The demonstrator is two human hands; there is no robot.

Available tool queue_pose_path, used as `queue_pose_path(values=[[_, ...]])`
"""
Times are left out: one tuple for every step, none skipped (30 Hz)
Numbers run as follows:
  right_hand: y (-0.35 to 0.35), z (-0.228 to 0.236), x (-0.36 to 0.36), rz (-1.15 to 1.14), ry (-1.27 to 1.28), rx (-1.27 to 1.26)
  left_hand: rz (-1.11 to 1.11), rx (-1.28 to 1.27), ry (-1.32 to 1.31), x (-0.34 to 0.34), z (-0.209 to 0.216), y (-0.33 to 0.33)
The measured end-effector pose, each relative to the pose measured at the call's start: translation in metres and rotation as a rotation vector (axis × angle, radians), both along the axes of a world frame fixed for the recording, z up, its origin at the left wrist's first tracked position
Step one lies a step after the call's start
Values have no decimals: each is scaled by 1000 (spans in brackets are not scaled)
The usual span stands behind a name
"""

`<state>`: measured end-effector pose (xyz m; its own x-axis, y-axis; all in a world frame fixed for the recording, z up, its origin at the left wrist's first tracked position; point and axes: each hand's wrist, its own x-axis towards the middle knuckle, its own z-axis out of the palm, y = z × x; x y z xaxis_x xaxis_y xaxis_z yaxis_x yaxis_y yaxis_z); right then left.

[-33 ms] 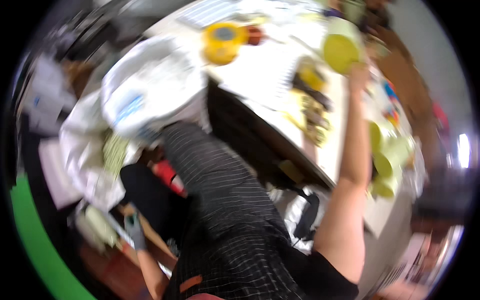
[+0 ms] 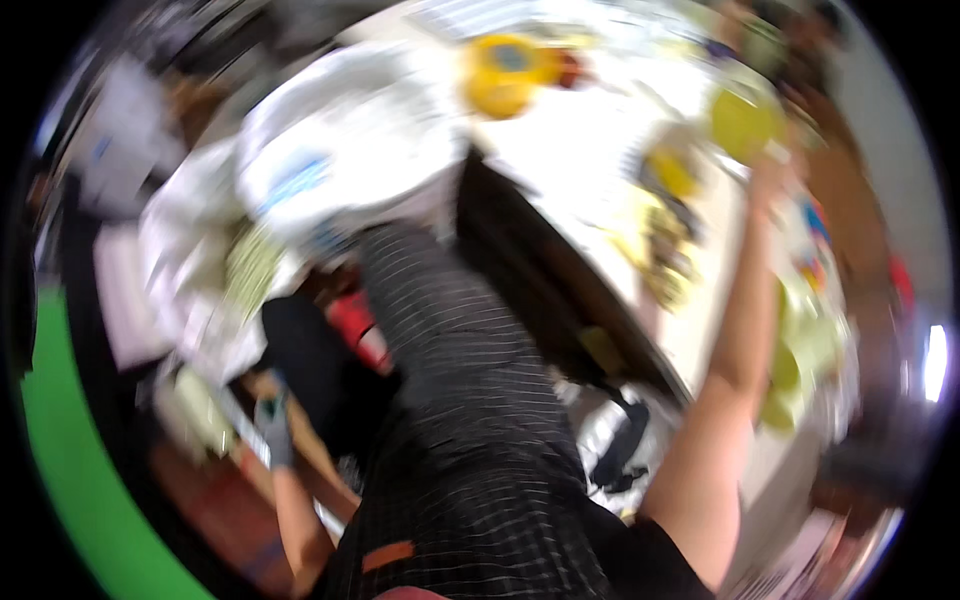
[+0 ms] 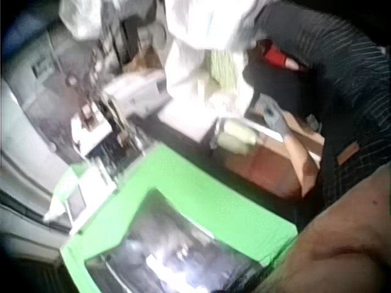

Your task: The person applies labels and stickers to thermoses by hand, picking up individual jugs and placing them into a box after completion.

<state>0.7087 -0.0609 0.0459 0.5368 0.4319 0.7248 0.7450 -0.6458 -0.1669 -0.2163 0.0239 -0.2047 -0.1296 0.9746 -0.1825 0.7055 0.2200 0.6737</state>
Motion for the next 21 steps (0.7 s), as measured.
queue_pose_path(values=[[8, -7, 10, 4, 26, -133, 58, -78, 4, -6, -5, -3], [18, -19, 7, 43, 14, -211, 101, -85, 134, -9, -10, -7], [37, -36, -8, 121, -15, -238, 186, -82, 273, -14, -12, -13], [46, -50, -31, 215, -48, -209, 247, -6, 318, -20, -14, -17], [54, -69, -65, 344, -44, -157, 302, 65, 296, -26, -16, -19], [58, -85, -110, 499, 13, -114, 446, 71, 314, -36, -18, -17], [52, -101, -159, 649, 94, -110, 494, 72, 396, -48, -20, -16], [45, -112, -209, 777, 160, -139, 504, 101, 477, -62, -25, -9], [39, -120, -257, 931, 150, -225, 483, 37, 480, -83, -27, 0], [33, -128, -305, 970, 283, -293, 468, 13, 548, -102, -33, 8], [29, -129, -341, 971, 427, -347, 483, -27, 546, -124, -41, 18], [27, -126, -371, 963, 534, -387, 466, 15, 547, -145, -52, 27], [29, -127, -394, 1022, 627, -403, 480, 95, 456, -166, -65, 37], [30, -122, -410, 995, 538, -533, 486, 108, 403, -185, -80, 49], [34, -121, -424, 957, 507, -549, 300, 83, 528, -207, -96, 59], [38, -119, -432, 905, 466, -577, 121, -10, 642, -226, -109, 75], [44, -119, -437, 876, 495, -540, 116, -24, 561, -238, -125, 87], [48, -118, -439, 871, 501, -535, 256, -178, 379, -248, -138, 97], [52, -119, -440, 872, 518, -516, 257, -228, 332, -258, -146, 104], [54, -120, -440, 897, 531, -503, 292, -283, 256, -264, -151, 109], [55, -120, -439, 880, 503, -520, 319, -329, 188, -268, -154, 112]])
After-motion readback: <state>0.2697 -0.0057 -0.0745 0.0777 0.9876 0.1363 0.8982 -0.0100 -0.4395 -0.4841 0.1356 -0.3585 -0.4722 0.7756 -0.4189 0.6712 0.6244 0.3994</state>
